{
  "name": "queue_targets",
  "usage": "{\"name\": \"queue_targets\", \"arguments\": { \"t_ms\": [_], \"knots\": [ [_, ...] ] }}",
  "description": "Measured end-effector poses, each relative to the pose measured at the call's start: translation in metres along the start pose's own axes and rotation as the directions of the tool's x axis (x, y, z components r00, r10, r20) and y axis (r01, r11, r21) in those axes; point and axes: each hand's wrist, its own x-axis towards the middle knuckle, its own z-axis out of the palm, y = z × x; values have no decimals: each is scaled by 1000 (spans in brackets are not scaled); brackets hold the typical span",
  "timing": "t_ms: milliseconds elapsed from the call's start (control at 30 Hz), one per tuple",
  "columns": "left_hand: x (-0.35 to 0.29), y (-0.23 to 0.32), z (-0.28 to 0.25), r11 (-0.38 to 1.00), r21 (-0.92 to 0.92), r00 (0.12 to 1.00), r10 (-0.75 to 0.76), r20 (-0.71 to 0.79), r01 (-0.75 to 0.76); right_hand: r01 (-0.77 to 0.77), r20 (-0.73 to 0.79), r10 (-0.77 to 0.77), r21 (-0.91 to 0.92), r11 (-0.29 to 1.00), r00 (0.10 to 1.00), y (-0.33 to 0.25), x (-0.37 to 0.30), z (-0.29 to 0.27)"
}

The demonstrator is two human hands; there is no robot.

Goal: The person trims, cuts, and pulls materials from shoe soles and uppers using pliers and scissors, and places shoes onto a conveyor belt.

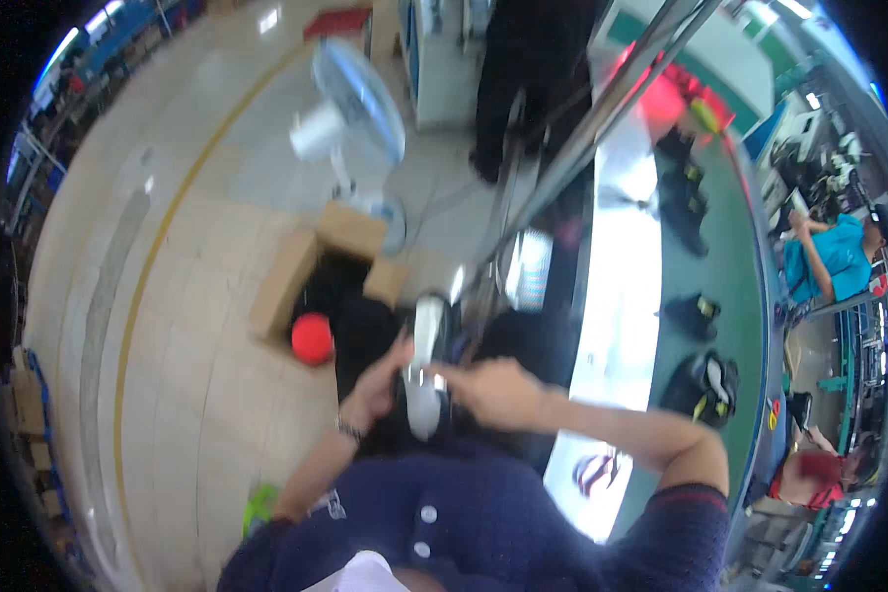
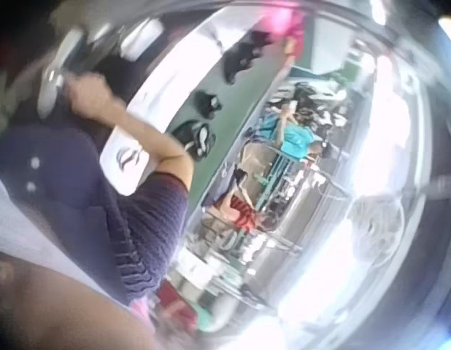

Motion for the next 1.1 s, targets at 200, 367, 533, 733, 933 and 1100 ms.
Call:
{"name": "queue_targets", "arguments": {
  "t_ms": [200,367,533,733,933,1100],
  "knots": [
    [6,13,-3,994,57,996,88,17,-89,147,-113,-149,-23,989,982,-24,34,-82],
    [4,11,-3,998,-34,998,50,46,-48,100,-94,-117,-168,981,989,14,61,-54],
    [-5,17,-8,996,68,996,-59,70,54,170,-311,-160,5,985,937,1,43,-37],
    [-23,-4,-19,996,31,997,-82,6,82,68,-41,-76,-168,984,996,-8,46,-39],
    [-28,-12,-2,991,17,991,130,-31,-129,9,-83,-20,-138,990,996,6,49,-21],
    [-36,-6,-7,996,51,997,-71,-18,72,102,-84,-111,-103,989,990,-29,35,-23]
  ]
}}
